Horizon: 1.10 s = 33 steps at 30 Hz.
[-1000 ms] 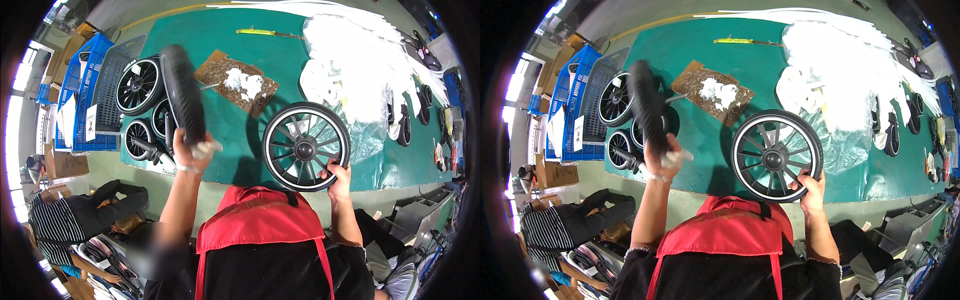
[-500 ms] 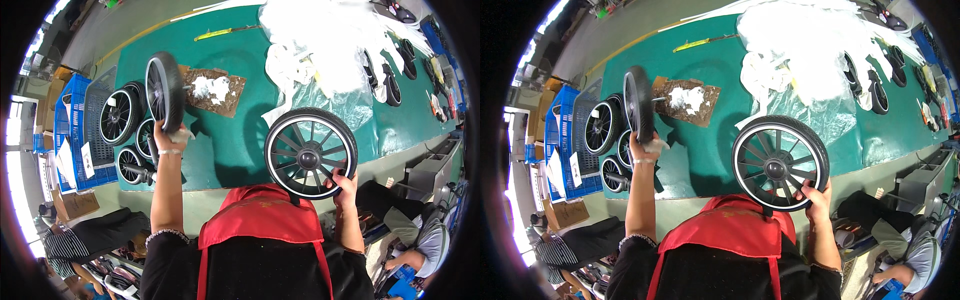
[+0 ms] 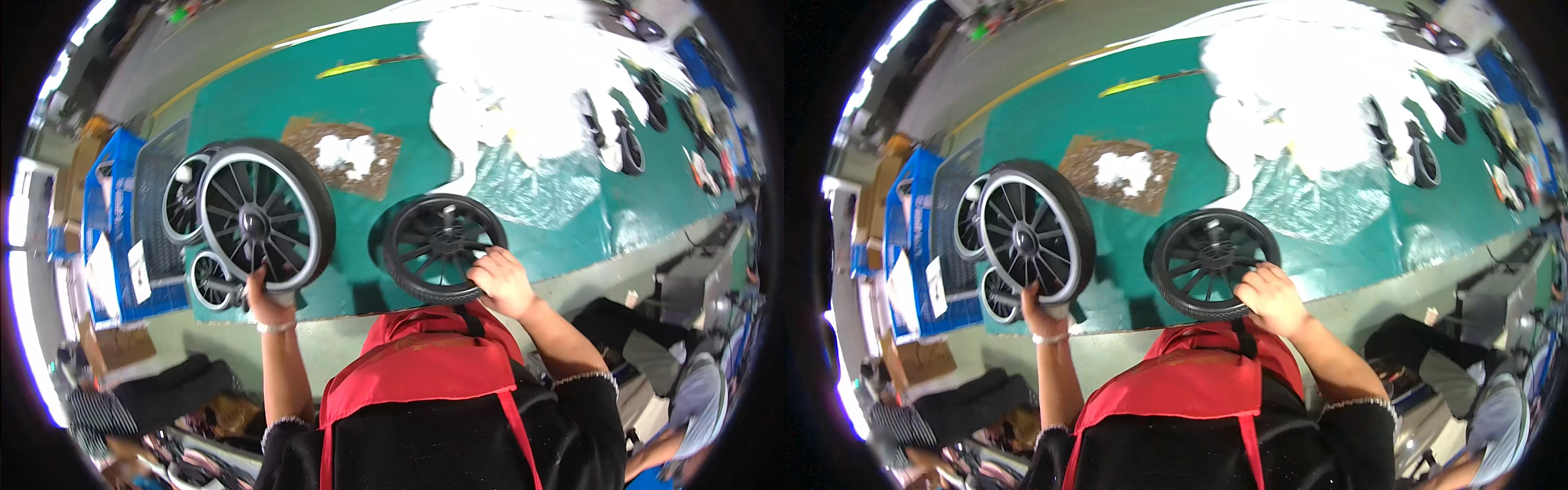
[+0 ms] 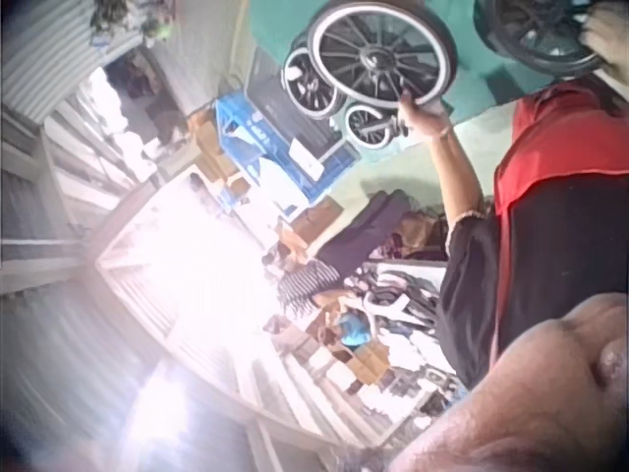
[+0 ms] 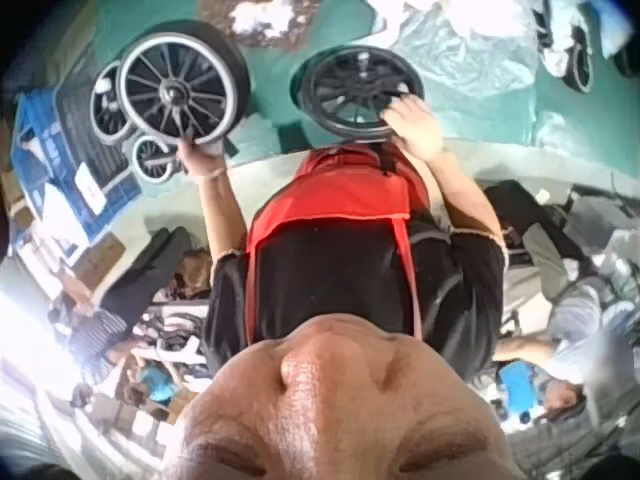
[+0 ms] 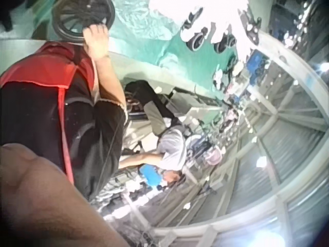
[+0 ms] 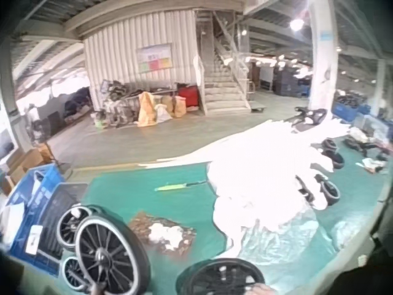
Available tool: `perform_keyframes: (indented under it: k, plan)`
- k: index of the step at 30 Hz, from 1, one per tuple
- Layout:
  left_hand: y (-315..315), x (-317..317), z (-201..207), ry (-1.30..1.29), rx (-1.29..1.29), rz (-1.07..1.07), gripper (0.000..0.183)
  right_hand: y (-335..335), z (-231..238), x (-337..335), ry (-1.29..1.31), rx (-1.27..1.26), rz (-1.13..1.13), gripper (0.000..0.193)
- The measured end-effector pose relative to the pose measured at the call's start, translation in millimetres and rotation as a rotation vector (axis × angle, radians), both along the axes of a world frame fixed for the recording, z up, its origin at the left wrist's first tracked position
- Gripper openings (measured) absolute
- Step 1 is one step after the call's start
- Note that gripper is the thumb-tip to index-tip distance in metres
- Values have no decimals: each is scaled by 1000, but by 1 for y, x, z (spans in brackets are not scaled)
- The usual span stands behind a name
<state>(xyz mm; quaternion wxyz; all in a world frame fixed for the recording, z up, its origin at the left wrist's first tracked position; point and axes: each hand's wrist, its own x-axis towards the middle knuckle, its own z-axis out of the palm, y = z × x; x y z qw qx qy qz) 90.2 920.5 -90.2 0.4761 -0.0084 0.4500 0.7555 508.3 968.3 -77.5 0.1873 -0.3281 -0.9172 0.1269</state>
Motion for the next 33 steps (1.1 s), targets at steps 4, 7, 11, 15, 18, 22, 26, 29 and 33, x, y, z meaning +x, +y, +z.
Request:
perform_keyframes:
  k: [4,7,11,15,18,22,26,29,33]
  plan:
    - [-34,14,10,708,-159,-44,35,3,-35,42,-239,7,-34,24]
    - [-66,30,4,1814,-419,-13,54,6,-40,63,-260,-3,-62,29]
    - [-72,83,16,2033,-469,-258,31,28,-26,76,-82,-109,40,34]
    - [-80,101,-19,2096,-517,-539,42,108,-22,94,72,33,-135,36]
    - [-86,108,-55,2081,-656,-707,51,192,-28,98,25,231,-190,33]
    - [-85,135,-66,1955,-920,-799,57,273,-37,126,-115,327,-240,29]
    - [-93,178,-51,2051,-848,-478,61,302,-14,223,362,384,-720,26]
    - [-77,215,-27,2070,-752,-339,60,333,-45,302,303,47,-1179,51]
    - [-21,265,24,2134,-715,-386,49,365,-48,341,169,-648,-901,93]
